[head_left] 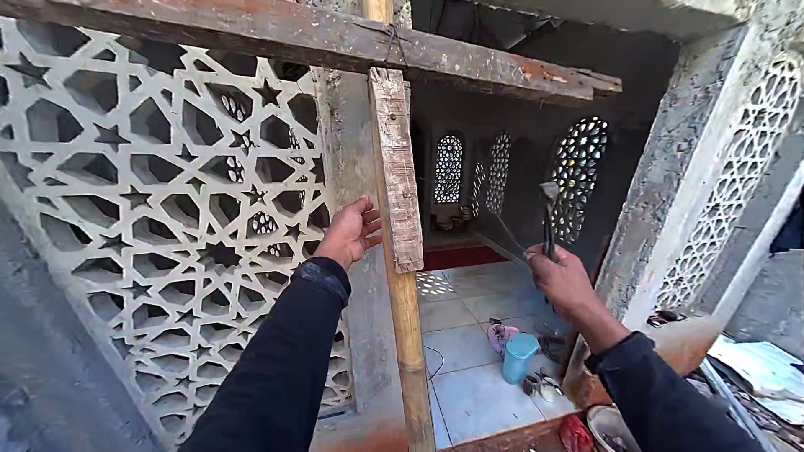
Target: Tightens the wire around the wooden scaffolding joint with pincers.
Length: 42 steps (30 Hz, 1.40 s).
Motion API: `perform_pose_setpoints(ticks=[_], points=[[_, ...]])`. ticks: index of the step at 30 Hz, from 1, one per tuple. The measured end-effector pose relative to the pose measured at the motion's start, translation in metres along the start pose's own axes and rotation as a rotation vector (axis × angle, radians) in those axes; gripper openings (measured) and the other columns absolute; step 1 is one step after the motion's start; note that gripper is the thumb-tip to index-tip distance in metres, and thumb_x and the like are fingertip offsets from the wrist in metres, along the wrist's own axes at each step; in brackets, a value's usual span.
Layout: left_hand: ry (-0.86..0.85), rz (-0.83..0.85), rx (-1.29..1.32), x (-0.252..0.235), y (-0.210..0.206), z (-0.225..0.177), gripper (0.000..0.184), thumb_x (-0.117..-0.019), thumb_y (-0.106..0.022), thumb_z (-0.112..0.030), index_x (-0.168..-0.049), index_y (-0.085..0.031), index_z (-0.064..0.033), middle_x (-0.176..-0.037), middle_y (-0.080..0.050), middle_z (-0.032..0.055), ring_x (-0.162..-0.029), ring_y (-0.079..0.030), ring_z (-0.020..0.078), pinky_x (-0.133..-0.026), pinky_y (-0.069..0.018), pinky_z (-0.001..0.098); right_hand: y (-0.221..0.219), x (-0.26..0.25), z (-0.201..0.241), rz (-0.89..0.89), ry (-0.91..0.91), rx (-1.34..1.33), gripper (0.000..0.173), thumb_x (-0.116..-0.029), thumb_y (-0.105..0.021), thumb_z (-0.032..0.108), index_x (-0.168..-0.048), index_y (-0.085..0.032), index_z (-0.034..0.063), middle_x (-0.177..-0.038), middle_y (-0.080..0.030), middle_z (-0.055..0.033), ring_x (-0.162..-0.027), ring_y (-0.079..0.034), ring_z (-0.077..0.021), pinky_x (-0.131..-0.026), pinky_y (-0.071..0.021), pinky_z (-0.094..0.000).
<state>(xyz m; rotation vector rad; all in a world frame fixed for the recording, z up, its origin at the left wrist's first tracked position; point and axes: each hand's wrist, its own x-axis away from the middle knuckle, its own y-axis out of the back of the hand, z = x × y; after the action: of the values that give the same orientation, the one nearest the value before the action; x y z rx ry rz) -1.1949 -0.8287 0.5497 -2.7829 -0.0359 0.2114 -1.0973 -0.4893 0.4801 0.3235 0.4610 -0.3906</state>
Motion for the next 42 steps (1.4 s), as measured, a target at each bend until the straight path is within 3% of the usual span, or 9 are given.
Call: perform_pose_setpoints(ticks=[5,10,16,20,26,31,34,38,42], points=[[-0.032,0.094,0.215,-0.040,-0.020,-0.015,0.049,-0.1088,-0.039,-0.048,-0.138,-0.053,-0.0114,-0.118,-0.070,0.0111,-0.101,-0.070,0.0258,-0.084,-0.0586,0.0485,-0.046,-0.080,0.032,0.326,0.077,-0.066,0.013,-0.1031,-0.054,0.016,-0.101,-0.065,0.0090,-0.061,-0.043,0.0035,-0.047,-0.038,-0.0066,-0.046,-0.0351,-0.0238],[-0.450,-0.036,0.345,-0.055,-0.028,-0.038,0.024,-0.1117,-0.038,-0.020,-0.129,-0.053,-0.0111,-0.110,-0.065,0.0069,-0.097,-0.068,0.0204,-0.083,-0.0593,0.0410,-0.073,-0.135,0.084,0.460,0.247,0.035,0.013,-0.1027,-0.055,0.017,-0.099,-0.066,0.0089,-0.065,-0.046,0.0028,-0.050,-0.038,-0.0067,-0.048,-0.0342,-0.0252],[-1.086,-0.167,-0.226,-0.030,-0.012,-0.029,0.019,-0.1081,-0.050,-0.013,-0.116,-0.064,-0.0038,-0.108,-0.070,0.0046,-0.096,-0.070,0.0142,-0.087,-0.0611,0.0341,-0.078,-0.150,0.125,0.468,0.510,0.031,0.013,-0.1002,-0.058,0.014,-0.094,-0.067,0.0083,-0.063,-0.046,0.0039,-0.049,-0.037,-0.0054,-0.047,-0.0330,-0.0243],[-1.439,-0.225,-0.697,-0.001,-0.029,-0.020,0.021,-0.1040,-0.059,-0.009,-0.118,-0.070,0.0014,-0.116,-0.068,0.0126,-0.107,-0.065,0.0140,-0.097,-0.0532,0.0290,-0.088,-0.134,0.134,0.356,0.764,0.030,0.015,-0.0994,-0.060,0.019,-0.106,-0.070,0.0098,-0.076,-0.061,0.0024,-0.060,-0.053,-0.0059,-0.055,-0.0466,-0.0272],[-1.529,-0.322,-1.101,0.023,-0.051,-0.029,0.018,-0.1013,-0.060,-0.007,-0.112,-0.073,0.0004,-0.110,-0.068,0.0180,-0.108,-0.063,0.0311,-0.094,-0.0500,0.0438,-0.108,-0.132,0.111,0.314,1.152,-0.156,0.018,-0.0990,-0.063,0.011,-0.111,-0.071,-0.0005,-0.093,-0.072,-0.0061,-0.078,-0.065,-0.0049,-0.072,-0.0551,-0.0209],[-1.472,-0.467,-1.371,0.005,-0.071,-0.038,0.018,-0.0971,-0.063,-0.013,-0.105,-0.079,-0.0091,-0.094,-0.067,0.0162,-0.094,-0.063,0.0354,-0.081,-0.0511,0.0454,-0.125,-0.138,0.108,-0.055,1.643,0.122,0.016,-0.0921,-0.063,0.006,-0.101,-0.077,0.0062,-0.093,-0.072,-0.0138,-0.086,-0.070,-0.0281,-0.073,-0.0564,-0.0413],[-1.425,-0.294,-1.387,0.030,-0.071,-0.030,0.019,-0.0970,-0.065,-0.009,-0.113,-0.075,-0.0072,-0.107,-0.062,0.0160,-0.105,-0.056,0.0358,-0.087,-0.0460,0.0465,-0.130,-0.138,0.118,-0.183,1.615,0.132,0.015,-0.0948,-0.064,0.011,-0.101,-0.078,0.0109,-0.105,-0.071,-0.0159,-0.092,-0.067,-0.0306,-0.077,-0.0557,-0.0401],[-1.421,-0.338,-1.351,0.028,-0.076,-0.026,0.017,-0.0974,-0.063,-0.012,-0.108,-0.073,-0.0031,-0.114,-0.064,0.0190,-0.112,-0.057,0.0376,-0.094,-0.0444,0.0507,-0.129,-0.135,0.129,-0.207,1.402,0.173,0.020,-0.1016,-0.060,0.023,-0.102,-0.075,0.0088,-0.091,-0.074,-0.0103,-0.093,-0.070,-0.0306,-0.078,-0.0538,-0.0441],[-1.414,-0.364,-1.369,0.025,-0.078,-0.027,0.024,-0.1009,-0.063,-0.019,-0.117,-0.076,-0.0065,-0.108,-0.063,0.0183,-0.104,-0.056,0.0384,-0.088,-0.0453,0.0509,-0.111,-0.125,0.162,0.220,0.677,0.092,0.021,-0.1042,-0.057,0.028,-0.111,-0.065,0.0095,-0.083,-0.066,-0.0058,-0.075,-0.064,-0.0209,-0.067,-0.0513,-0.0442]])
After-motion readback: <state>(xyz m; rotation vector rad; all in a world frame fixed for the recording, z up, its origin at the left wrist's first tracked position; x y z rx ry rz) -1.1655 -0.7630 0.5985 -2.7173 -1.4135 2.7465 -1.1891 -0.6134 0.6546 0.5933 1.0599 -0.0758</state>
